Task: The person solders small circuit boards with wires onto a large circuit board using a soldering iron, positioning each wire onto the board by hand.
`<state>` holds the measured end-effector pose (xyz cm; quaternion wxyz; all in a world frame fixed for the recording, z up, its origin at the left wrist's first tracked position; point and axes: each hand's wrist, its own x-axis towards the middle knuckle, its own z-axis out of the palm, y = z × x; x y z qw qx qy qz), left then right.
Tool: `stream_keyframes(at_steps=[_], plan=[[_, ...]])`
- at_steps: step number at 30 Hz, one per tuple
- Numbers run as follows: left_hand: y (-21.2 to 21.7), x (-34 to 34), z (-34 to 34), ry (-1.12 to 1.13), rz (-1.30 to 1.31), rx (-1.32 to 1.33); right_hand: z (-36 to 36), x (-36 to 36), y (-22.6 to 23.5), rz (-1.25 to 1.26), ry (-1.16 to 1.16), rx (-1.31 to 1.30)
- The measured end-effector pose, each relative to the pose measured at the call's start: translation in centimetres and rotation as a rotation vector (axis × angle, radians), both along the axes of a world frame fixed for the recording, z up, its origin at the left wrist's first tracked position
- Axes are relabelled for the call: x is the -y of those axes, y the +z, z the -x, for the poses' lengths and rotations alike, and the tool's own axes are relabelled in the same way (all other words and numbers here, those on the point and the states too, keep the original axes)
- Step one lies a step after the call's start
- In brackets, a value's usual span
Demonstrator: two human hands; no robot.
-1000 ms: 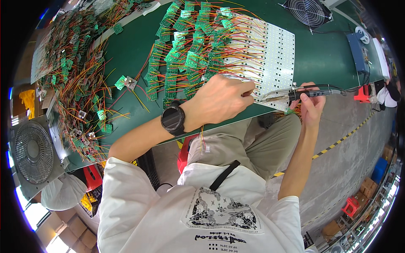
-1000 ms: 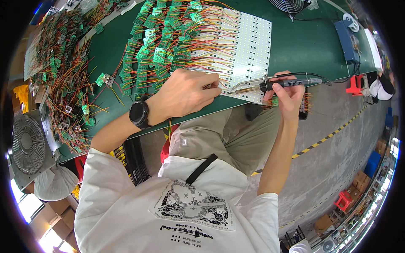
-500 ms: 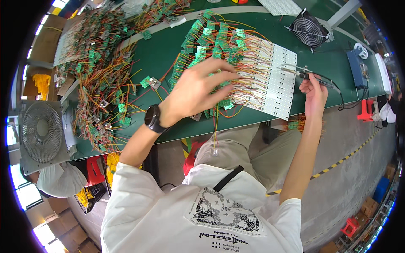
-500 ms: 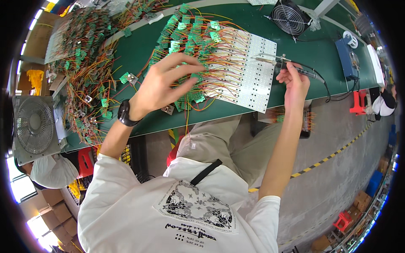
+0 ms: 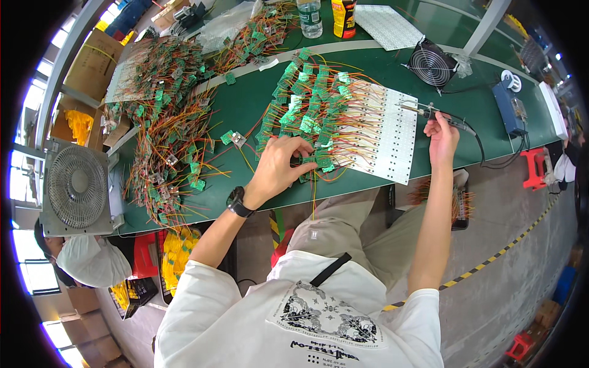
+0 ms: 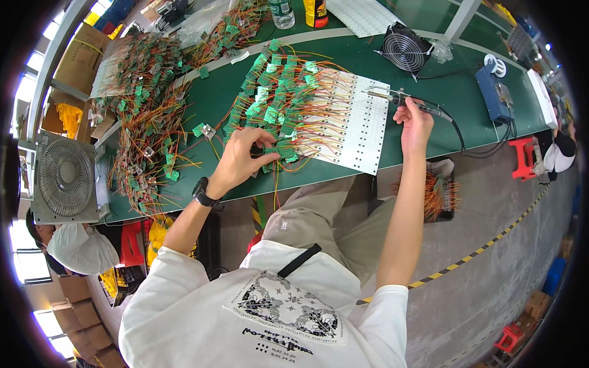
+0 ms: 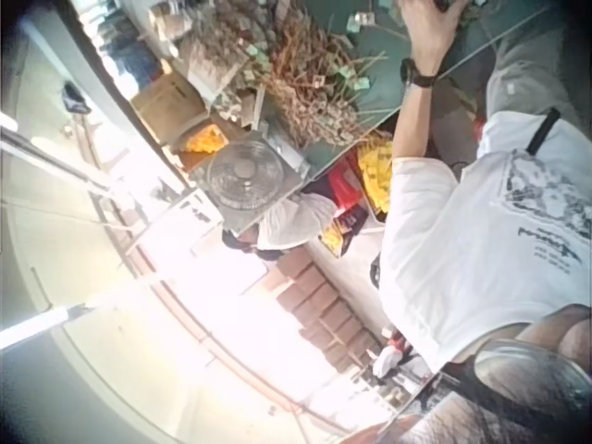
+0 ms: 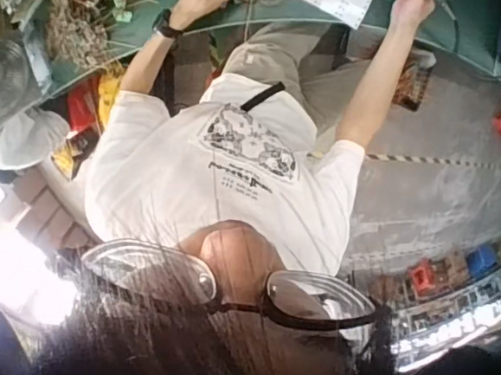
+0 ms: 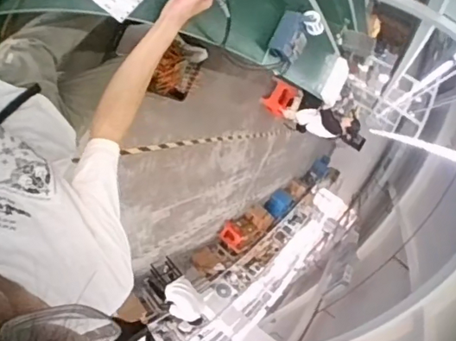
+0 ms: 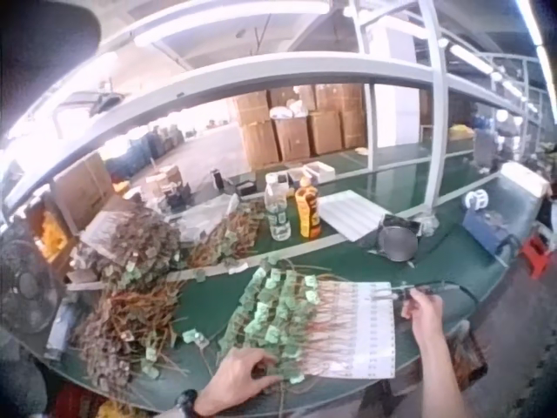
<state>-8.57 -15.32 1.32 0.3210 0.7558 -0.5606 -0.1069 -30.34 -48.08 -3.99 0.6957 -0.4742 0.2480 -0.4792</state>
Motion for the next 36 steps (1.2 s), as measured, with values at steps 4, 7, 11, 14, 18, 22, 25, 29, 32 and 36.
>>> stream_keyframes(at_steps=[4, 7, 11, 14, 18, 22, 25, 29, 32, 36], plan=[[0.7, -0.3, -0.8, -0.030, 0.073, -0.040, 0.2, 0.3, -0.2, -0.021, 0.002, 0.017], [1.9, -1.1, -1.3, 0.013, 0.092, -0.071, 0.3, 0.2, -0.3, -0.025, 0.004, 0.030], [2.2, -2.8, -2.4, 0.135, 0.104, -0.202, 0.2, 0.0, 0.0, -0.003, 0.021, 0.031], [2.2, -4.1, -2.6, 0.180, 0.113, -0.244, 0.4, 0.1, -0.2, -0.010, 0.015, 0.025], [1.1, -7.2, -3.0, 0.182, 0.005, -0.323, 0.3, 0.1, -0.2, -0.017, 0.012, 0.033], [1.2, -9.3, -2.3, 0.170, -0.109, -0.276, 0.3, 0.1, -0.1, -0.005, 0.010, 0.021], [1.2, -9.2, -1.3, 0.179, -0.092, -0.371, 0.4, 0.3, -0.2, 0.000, 0.016, 0.003], [1.1, -8.6, 0.0, 0.187, -0.129, -0.718, 0.3, 0.2, -0.2, -0.002, 0.018, 0.015], [0.4, -8.5, 0.2, 0.090, -0.114, -0.931, 0.1, 0.0, -0.1, -0.012, 0.011, 0.025], [0.8, -8.4, 0.5, 0.182, -0.148, -0.940, 0.3, 0.2, -0.2, -0.022, 0.002, 0.036]])
